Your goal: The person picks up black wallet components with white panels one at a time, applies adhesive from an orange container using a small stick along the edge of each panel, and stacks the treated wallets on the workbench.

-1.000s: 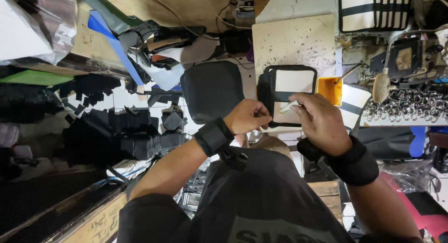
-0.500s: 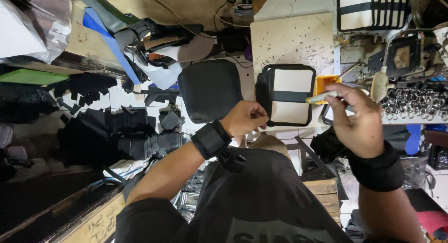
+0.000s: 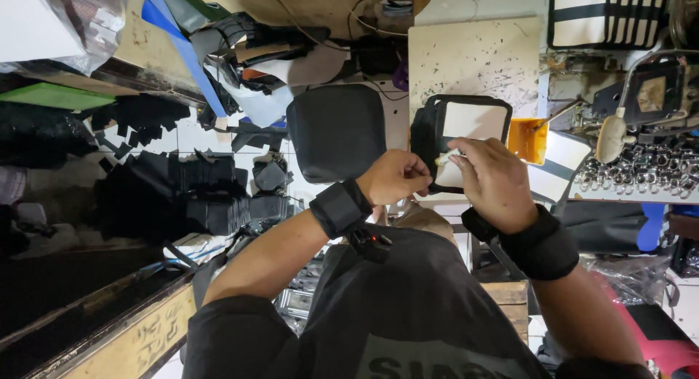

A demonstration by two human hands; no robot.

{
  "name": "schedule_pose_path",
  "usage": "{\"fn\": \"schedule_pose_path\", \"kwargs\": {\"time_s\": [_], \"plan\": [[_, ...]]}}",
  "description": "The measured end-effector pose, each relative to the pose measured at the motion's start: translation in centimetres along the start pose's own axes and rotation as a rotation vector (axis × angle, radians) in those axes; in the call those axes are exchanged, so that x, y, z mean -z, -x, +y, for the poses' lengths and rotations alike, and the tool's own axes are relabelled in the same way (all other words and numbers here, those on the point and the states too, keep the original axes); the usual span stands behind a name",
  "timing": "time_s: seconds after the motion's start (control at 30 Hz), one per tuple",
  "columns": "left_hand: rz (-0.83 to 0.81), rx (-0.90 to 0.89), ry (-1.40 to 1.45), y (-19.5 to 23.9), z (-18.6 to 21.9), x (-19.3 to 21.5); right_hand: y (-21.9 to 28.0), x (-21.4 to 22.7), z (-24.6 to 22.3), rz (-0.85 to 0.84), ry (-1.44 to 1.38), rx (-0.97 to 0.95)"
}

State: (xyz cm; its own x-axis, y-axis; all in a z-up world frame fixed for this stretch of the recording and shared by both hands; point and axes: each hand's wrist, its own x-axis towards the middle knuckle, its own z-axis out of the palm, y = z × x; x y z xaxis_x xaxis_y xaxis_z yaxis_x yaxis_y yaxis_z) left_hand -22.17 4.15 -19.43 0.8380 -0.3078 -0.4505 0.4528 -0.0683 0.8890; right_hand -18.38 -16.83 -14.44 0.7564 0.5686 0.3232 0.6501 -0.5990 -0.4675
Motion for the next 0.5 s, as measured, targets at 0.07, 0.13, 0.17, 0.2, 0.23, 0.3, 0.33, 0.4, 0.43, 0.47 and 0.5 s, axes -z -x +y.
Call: {"fn": "schedule_pose_path", "kwargs": {"time_s": [0.07, 0.13, 0.17, 0.2, 0.23, 0.3, 0.33, 0.4, 0.43, 0.47, 0.5], "plan": [[0.002, -0.001, 0.013, 0.0, -0.1, 0.0, 0.1, -0.5, 0.6, 0.0, 0.037, 0.023], [0.004, -0.003, 0.025, -0.1, -0.2, 0.0, 0.1, -0.7, 1.0, 0.0, 0.076, 0.046], [-0.008, -0.012, -0.01, -0.2, -0.3, 0.1, 0.1, -0.8, 1.0, -0.007, 0.081, 0.055], [-0.02, -0.02, -0.046, -0.2, -0.4, 0.1, 0.2, -0.9, 1.0, -0.015, 0.086, 0.064], [-0.021, -0.019, -0.046, -0.2, -0.4, 0.1, 0.3, -0.9, 1.0, -0.015, 0.086, 0.063], [-0.001, -0.014, -0.035, -0.3, -0.4, 0.1, 0.5, -1.1, 0.9, -0.024, 0.112, 0.071], [-0.002, -0.013, -0.035, -0.1, -0.1, 0.1, 0.7, -0.8, 0.4, -0.025, 0.112, 0.07], [-0.019, -0.048, -0.007, 0.2, 0.6, 0.1, 1.0, -0.1, -0.6, -0.059, 0.106, 0.075], [-0.02, -0.048, -0.006, 0.1, 0.3, 0.1, 0.9, -0.1, -0.3, -0.059, 0.106, 0.074], [-0.017, -0.053, -0.014, -0.1, 0.1, 0.1, 0.8, -0.2, 0.1, -0.051, 0.099, 0.075], [-0.017, -0.057, -0.023, -0.3, -0.2, 0.1, 0.9, -0.2, 0.4, -0.042, 0.092, 0.073]]}}
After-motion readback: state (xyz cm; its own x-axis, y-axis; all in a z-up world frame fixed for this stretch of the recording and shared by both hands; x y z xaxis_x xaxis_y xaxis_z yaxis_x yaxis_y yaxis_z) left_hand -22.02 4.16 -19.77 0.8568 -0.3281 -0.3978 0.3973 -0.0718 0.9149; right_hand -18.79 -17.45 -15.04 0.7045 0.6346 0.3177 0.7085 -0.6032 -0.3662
